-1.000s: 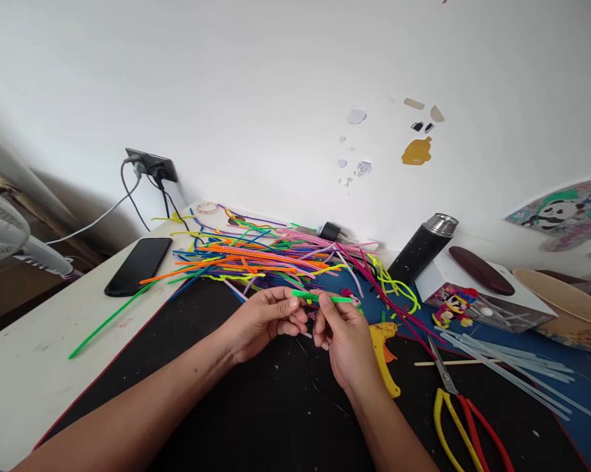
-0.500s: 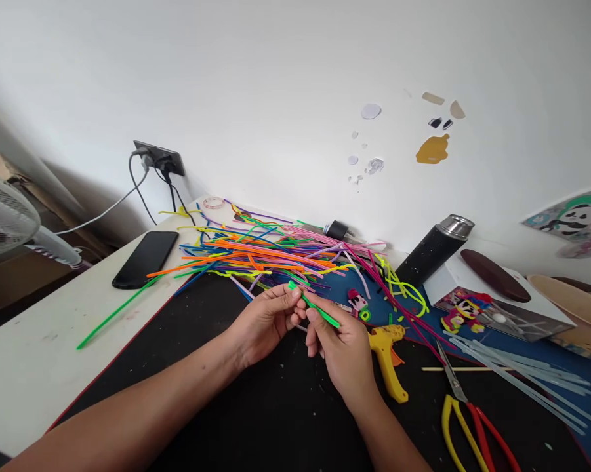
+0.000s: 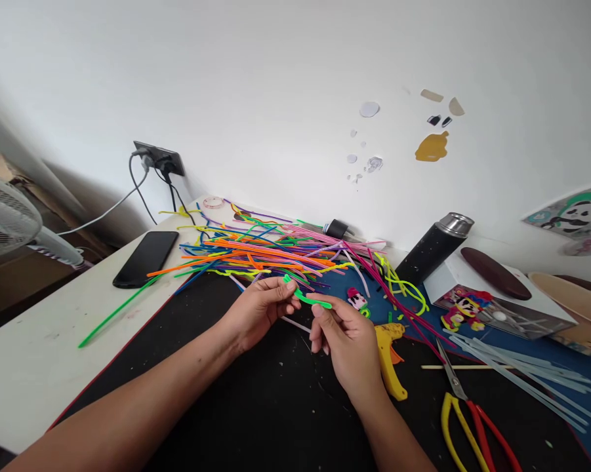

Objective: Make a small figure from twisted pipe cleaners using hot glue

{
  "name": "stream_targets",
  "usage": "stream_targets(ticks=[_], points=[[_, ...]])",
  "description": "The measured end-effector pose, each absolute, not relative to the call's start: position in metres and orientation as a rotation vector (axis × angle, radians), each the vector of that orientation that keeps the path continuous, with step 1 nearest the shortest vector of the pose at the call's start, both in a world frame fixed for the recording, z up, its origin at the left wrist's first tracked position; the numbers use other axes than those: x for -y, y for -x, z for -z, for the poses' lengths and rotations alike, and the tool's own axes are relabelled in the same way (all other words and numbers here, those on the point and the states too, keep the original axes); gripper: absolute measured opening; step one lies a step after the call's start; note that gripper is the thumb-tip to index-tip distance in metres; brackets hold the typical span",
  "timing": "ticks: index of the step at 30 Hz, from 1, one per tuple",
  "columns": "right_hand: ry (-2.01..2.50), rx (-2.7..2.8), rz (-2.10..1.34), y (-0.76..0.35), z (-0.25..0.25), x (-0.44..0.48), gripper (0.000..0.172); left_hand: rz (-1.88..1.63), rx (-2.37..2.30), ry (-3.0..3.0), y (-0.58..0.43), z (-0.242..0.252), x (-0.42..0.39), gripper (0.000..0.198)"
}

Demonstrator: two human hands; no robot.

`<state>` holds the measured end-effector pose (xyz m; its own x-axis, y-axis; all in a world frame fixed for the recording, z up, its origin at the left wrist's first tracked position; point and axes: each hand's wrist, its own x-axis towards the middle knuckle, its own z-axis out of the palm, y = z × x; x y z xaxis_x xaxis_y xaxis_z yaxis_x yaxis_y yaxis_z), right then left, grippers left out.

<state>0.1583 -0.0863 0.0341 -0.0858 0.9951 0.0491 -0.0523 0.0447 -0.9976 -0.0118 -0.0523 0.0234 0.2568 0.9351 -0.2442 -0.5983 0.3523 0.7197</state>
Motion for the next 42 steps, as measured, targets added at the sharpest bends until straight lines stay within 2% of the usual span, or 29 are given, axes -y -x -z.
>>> stream_targets(ticks=[15,24,42], points=[[1.074,1.242,-1.436,-0.166,-0.035,0.078,0.038,-1.037,-0.76,-0.894,0.012,-0.03,0.059,0.04],[1.053,1.197,-1.611,-0.168,-0.032,0.078,0.043,-1.042,-0.746,-0.97,0.01,-0.03,0.061,0.032],[0.981,1.145,-1.882,-0.165,-0.036,0.083,0.047,-0.971,-0.613,-0.865,0.012,-0.034,0.067,0.036]])
